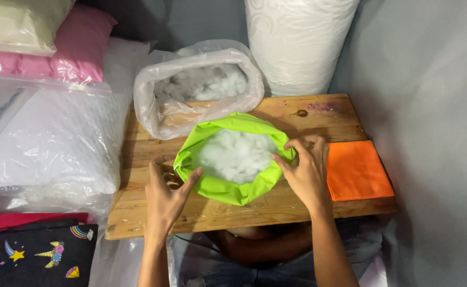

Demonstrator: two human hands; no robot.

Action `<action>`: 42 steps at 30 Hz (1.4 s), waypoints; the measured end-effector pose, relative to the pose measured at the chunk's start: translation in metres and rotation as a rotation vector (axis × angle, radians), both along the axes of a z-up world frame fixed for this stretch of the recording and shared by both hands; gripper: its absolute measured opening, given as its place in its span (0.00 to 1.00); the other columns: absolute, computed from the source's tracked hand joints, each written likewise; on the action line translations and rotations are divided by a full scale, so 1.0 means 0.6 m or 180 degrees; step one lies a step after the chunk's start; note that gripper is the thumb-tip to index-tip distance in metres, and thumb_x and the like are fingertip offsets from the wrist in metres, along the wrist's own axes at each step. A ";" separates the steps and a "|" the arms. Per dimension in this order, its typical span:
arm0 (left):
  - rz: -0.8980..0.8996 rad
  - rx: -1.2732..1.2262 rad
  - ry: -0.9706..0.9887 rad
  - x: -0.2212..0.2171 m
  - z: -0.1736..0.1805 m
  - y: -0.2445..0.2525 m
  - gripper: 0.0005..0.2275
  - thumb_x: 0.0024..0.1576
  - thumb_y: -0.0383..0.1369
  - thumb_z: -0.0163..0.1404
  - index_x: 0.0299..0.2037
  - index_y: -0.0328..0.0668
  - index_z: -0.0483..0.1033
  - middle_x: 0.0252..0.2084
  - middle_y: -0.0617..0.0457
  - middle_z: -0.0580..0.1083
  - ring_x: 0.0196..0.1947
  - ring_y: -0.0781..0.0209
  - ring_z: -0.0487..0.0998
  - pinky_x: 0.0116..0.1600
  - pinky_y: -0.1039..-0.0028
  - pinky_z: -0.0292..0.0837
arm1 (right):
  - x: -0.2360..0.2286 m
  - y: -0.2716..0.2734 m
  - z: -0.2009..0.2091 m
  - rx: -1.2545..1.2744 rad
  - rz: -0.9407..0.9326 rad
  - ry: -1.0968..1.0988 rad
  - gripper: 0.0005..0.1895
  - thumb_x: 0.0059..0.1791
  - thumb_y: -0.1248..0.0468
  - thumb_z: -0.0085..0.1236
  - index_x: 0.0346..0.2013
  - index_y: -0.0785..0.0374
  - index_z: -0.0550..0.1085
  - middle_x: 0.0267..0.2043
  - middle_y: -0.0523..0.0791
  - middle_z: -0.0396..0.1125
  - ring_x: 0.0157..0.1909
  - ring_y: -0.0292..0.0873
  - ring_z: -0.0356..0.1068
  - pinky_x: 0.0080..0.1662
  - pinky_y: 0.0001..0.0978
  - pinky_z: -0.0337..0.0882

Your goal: The person takes handfuls of white cotton-like filling from a large plastic bag and places it into a lime green fabric pouch. They repeatedly fluff and press the filling into the pouch to distribute it evenly.

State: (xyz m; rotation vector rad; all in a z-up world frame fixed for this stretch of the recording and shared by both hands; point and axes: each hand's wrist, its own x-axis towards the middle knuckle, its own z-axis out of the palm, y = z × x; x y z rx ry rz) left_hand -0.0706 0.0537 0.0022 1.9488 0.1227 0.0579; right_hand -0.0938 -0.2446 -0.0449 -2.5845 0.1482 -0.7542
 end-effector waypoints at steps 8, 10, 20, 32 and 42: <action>-0.0069 -0.1019 -0.0234 -0.005 -0.068 -0.015 0.23 0.51 0.19 0.51 0.57 0.27 0.58 0.25 0.42 0.70 0.22 0.47 0.80 0.27 0.61 0.85 | 0.001 -0.019 -0.026 0.1924 0.0491 0.0059 0.14 0.43 0.74 0.60 0.41 0.56 0.75 0.47 0.47 0.65 0.35 0.43 0.68 0.40 0.31 0.75; -0.0069 -0.1445 -0.0522 -0.002 -0.079 -0.014 0.26 0.49 0.14 0.47 0.61 0.26 0.57 0.23 0.48 0.66 0.20 0.51 0.78 0.24 0.63 0.84 | -0.006 -0.020 -0.012 0.2402 0.0570 -0.0339 0.13 0.45 0.80 0.51 0.38 0.62 0.74 0.44 0.47 0.66 0.24 0.33 0.63 0.31 0.26 0.73; -0.0125 -0.0825 0.0118 -0.055 -0.051 0.005 0.26 0.51 0.29 0.58 0.60 0.38 0.62 0.20 0.49 0.67 0.16 0.57 0.73 0.20 0.71 0.71 | -0.073 -0.011 -0.024 0.1525 0.0572 -0.0121 0.11 0.47 0.68 0.64 0.44 0.59 0.77 0.52 0.47 0.63 0.25 0.37 0.62 0.34 0.29 0.68; -0.0083 -0.0499 -0.0594 0.171 -0.078 0.072 0.17 0.61 0.44 0.56 0.48 0.37 0.77 0.22 0.47 0.73 0.20 0.57 0.76 0.25 0.71 0.70 | -0.039 -0.026 -0.029 0.1705 0.0259 -0.0737 0.07 0.55 0.70 0.62 0.45 0.69 0.74 0.55 0.50 0.60 0.40 0.38 0.65 0.40 0.25 0.70; -0.0817 0.1003 -0.1143 0.429 -0.260 -0.036 0.12 0.55 0.34 0.59 0.48 0.49 0.78 0.42 0.46 0.74 0.46 0.43 0.79 0.51 0.56 0.77 | 0.309 -0.043 0.036 -0.0561 0.1331 -0.0190 0.06 0.50 0.69 0.65 0.41 0.60 0.76 0.40 0.47 0.68 0.46 0.52 0.71 0.47 0.42 0.74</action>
